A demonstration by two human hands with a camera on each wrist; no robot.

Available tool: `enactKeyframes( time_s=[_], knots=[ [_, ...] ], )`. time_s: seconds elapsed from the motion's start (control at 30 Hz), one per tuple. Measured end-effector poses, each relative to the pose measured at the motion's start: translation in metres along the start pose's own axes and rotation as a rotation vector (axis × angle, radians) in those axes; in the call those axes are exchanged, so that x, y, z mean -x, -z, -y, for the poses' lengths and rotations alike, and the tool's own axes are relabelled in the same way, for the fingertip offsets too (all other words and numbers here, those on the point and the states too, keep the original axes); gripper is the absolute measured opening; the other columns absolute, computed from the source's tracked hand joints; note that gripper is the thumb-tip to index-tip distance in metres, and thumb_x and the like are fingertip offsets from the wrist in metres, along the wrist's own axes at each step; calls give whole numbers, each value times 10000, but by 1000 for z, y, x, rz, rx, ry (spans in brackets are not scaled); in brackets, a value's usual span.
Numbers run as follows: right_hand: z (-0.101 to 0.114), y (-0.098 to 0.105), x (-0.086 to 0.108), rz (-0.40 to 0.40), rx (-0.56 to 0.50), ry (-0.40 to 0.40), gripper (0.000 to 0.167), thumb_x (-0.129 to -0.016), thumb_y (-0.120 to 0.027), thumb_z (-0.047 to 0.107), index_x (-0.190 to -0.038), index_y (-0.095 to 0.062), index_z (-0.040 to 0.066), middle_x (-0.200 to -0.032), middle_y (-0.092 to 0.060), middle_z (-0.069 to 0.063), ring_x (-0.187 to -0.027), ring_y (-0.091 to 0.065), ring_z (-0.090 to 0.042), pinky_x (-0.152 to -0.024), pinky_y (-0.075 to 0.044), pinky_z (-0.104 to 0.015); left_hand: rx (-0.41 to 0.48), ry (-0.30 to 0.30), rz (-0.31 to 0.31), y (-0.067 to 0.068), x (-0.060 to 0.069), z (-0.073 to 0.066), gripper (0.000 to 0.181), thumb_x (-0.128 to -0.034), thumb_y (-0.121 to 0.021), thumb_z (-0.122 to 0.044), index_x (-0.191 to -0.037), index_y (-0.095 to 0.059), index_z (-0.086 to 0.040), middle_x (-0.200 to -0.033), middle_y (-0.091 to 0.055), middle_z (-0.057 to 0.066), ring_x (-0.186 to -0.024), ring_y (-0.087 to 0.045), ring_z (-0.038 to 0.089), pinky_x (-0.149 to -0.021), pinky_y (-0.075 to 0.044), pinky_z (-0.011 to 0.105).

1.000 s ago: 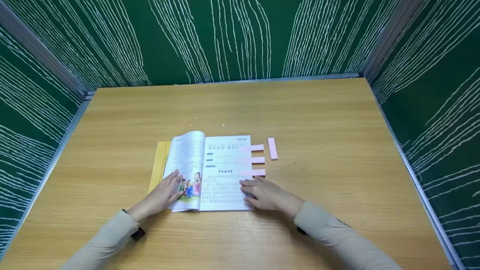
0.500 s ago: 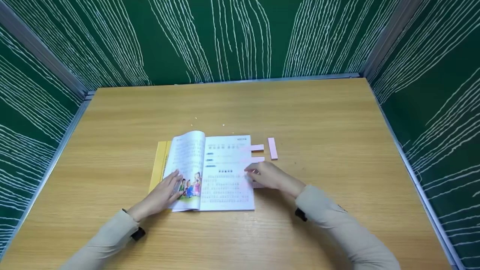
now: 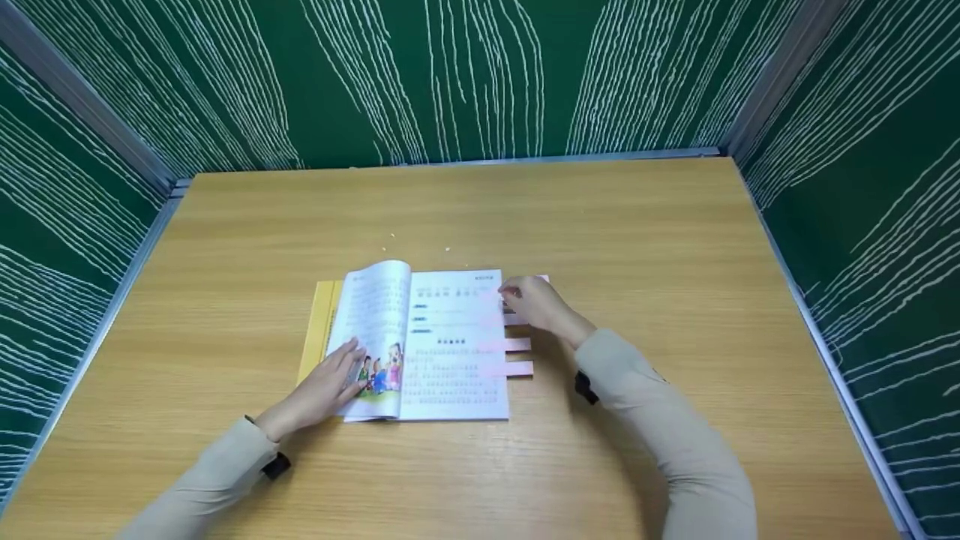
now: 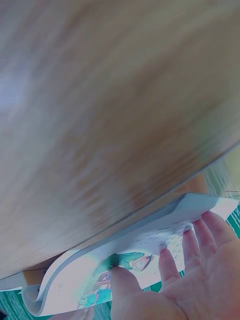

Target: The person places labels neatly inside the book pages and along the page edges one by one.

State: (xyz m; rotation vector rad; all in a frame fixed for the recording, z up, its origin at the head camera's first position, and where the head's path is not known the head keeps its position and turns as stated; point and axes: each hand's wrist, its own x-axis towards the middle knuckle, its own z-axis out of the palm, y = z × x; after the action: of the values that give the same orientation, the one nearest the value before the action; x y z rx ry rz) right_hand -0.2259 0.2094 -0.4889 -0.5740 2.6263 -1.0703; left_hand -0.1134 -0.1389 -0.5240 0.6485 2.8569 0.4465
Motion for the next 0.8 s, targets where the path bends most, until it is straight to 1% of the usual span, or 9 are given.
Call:
enactKeyframes(
  time_s=[0.1,0.13,0.23,0.33,0.37,0.43,0.5,0.57,0.8],
  knots=[
    [-2,1,-8,-24,11,-26,297,-920,-441,109,-1119,-551,-82,-1086,-576,-243,-973,-555,-334,-812,-476,-432,2,1,0,0,0,0,551,-924,-442,-288,-1329,-298,56,-1401,-211,259,-1289,-208,367,-1059,-198,452],
    [-2,2,-11,-29,4,-35,305,-922,-436,117,-1126,-546,-81,-1085,-576,-243,-929,-568,-320,-745,-502,-400,4,-1,-2,0,0,0,551,-924,-442,-287,-1329,-298,57,-1400,-211,260,-1288,-209,369,-1059,-198,454],
    [-4,2,-16,-32,-33,-60,341,-927,-424,151,-1174,-512,-68,-1095,-561,-261,-585,-552,-213,-456,-481,-280,6,1,-2,0,0,0,552,-924,-439,-287,-1331,-294,57,-1401,-210,259,-1288,-208,368,-1058,-198,457],
    [-8,1,-19,-28,-70,-65,379,-929,-404,156,-1237,-452,-60,-1166,-517,-268,-633,-573,-221,-327,-396,-293,10,5,4,0,0,0,552,-926,-435,-290,-1336,-289,50,-1405,-206,252,-1291,-204,362,-1058,-199,455],
    [-9,1,-21,-20,-83,-66,394,-931,-396,150,-1263,-421,-60,-1207,-486,-270,-711,-596,-253,-394,-460,-318,11,6,5,0,0,-1,553,-927,-434,-290,-1338,-287,49,-1407,-203,250,-1293,-201,361,-1058,-199,455],
    [-10,0,-23,-1,-111,-59,415,-925,-385,104,-1298,-360,-75,-1282,-414,-270,-1041,-518,-346,-654,-523,-400,8,7,9,1,-1,-1,555,-927,-433,-293,-1341,-284,47,-1410,-199,248,-1294,-198,359,-1059,-197,455],
    [-11,-2,-25,30,-151,-59,448,-921,-374,71,-1333,-284,-83,-1345,-332,-264,-1201,-357,-395,-900,-415,-469,5,9,12,1,-1,-1,559,-928,-430,-298,-1343,-281,45,-1411,-195,247,-1296,-196,358,-1060,-194,454],
    [-11,-4,-26,60,-192,-64,473,-926,-367,55,-1354,-222,-83,-1379,-261,-270,-1252,-258,-410,-1028,-236,-493,5,15,16,1,0,-1,561,-929,-428,-301,-1347,-277,40,-1415,-189,243,-1298,-191,355,-1061,-190,454],
    [-16,-8,-32,115,-294,-43,506,-939,-346,49,-1364,-116,-104,-1395,-163,-307,-1282,-148,-426,-1054,-152,-502,10,-19,-22,0,1,0,538,-922,-446,-279,-1318,-310,59,-1393,-211,274,-1278,-221,384,-1046,-217,475]
  ],
)
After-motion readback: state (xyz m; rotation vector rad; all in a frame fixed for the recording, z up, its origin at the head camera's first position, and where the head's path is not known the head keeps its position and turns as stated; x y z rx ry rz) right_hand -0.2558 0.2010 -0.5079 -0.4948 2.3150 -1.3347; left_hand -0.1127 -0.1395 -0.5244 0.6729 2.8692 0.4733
